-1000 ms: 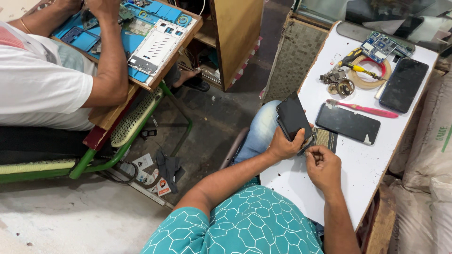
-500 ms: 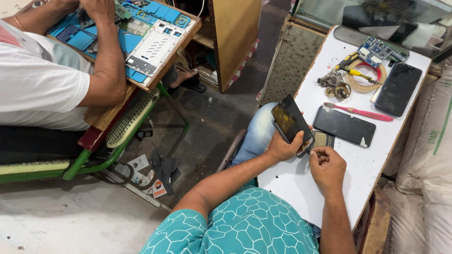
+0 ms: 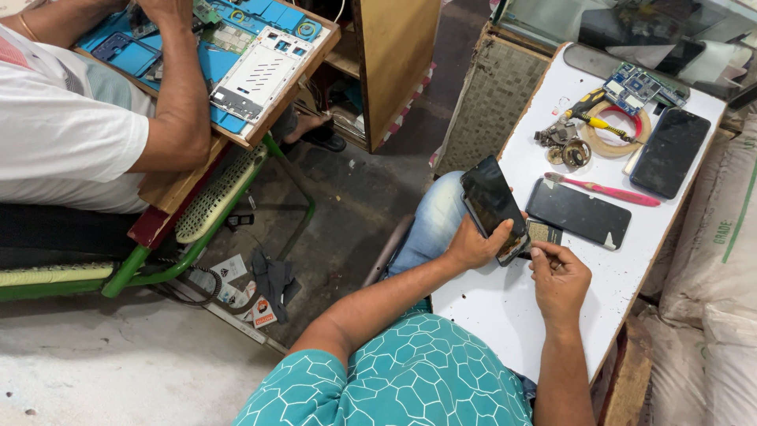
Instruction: The person pries open the screen of a smartphone at a repair bench, working a tool along the edge to separate the display from the body while holding the phone steady. They reposition the phone and continue prying along the edges, with other phones and repair tools on the bench.
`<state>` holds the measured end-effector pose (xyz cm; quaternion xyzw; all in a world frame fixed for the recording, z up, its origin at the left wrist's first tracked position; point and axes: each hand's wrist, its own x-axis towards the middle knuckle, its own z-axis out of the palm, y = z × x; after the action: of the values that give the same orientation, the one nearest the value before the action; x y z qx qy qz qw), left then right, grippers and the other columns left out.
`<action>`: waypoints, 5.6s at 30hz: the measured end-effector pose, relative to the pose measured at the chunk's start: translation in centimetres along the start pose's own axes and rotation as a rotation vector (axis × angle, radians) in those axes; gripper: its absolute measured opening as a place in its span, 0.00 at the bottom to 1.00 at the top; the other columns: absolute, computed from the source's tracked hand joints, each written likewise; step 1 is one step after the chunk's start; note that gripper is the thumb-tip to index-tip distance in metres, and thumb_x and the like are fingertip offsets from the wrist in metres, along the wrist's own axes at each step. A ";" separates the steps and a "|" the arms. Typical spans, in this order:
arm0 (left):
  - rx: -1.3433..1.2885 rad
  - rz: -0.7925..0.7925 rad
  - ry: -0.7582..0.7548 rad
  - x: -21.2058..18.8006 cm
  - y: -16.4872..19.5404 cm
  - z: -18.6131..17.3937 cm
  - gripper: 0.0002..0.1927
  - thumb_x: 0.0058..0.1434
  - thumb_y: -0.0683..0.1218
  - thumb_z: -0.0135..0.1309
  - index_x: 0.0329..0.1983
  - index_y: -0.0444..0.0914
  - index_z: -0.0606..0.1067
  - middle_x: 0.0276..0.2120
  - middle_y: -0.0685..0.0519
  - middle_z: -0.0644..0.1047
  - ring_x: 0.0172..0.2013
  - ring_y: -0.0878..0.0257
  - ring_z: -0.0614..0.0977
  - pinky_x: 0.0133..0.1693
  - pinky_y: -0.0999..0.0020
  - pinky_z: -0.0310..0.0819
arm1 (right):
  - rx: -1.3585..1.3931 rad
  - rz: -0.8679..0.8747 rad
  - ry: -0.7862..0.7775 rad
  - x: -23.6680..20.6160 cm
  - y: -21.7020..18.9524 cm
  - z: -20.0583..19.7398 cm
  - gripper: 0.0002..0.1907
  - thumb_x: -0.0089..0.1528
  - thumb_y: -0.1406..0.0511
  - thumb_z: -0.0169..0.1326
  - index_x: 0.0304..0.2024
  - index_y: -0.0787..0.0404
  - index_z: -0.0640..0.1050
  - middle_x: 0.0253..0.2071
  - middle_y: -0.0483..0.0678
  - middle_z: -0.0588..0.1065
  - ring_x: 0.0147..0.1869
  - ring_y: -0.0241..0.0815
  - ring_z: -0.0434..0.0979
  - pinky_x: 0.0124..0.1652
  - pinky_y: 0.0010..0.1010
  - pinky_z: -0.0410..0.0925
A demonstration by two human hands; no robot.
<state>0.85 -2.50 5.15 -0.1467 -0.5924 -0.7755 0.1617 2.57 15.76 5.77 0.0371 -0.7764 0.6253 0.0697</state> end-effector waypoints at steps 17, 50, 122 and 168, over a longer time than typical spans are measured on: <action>0.190 0.060 0.035 0.3 0.5 -0.1 0.15 0.71 0.50 0.56 0.53 0.34 0.78 0.45 0.49 0.82 0.49 0.59 0.83 0.56 0.62 0.76 | 0.249 -0.040 -0.131 -0.1 -0.9 0.8 0.05 0.66 0.76 0.53 0.43 0.66 0.76 0.35 0.44 0.75 0.34 0.29 0.73 0.33 0.19 0.66; -0.113 0.042 -0.145 1.0 -0.6 -0.4 0.46 0.51 0.52 0.74 0.65 0.41 0.56 0.63 0.54 0.70 0.64 0.65 0.73 0.66 0.66 0.67 | 0.602 0.170 -0.185 0.8 -1.3 0.0 0.18 0.74 0.59 0.46 0.43 0.68 0.77 0.34 0.50 0.76 0.33 0.37 0.73 0.31 0.25 0.66; 0.453 0.243 -0.184 0.1 3.6 0.0 0.45 0.49 0.57 0.73 0.68 0.38 0.69 0.59 0.45 0.77 0.57 0.51 0.82 0.60 0.61 0.77 | -0.388 -0.604 0.339 0.0 -4.9 -2.8 0.12 0.71 0.65 0.61 0.38 0.69 0.78 0.38 0.53 0.75 0.30 0.38 0.77 0.28 0.24 0.67; 0.495 0.166 -0.400 -0.5 1.4 0.2 0.40 0.47 0.62 0.70 0.49 0.35 0.62 0.34 0.47 0.74 0.33 0.51 0.80 0.38 0.60 0.74 | 0.636 -0.276 -0.105 -0.1 -0.5 -5.1 0.13 0.61 0.66 0.69 0.39 0.71 0.80 0.35 0.50 0.76 0.33 0.35 0.74 0.36 0.25 0.67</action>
<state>1.93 -2.60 6.20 -0.3000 -0.7691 -0.5478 0.1357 3.07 20.62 7.24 0.1934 -0.5329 0.8179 0.0986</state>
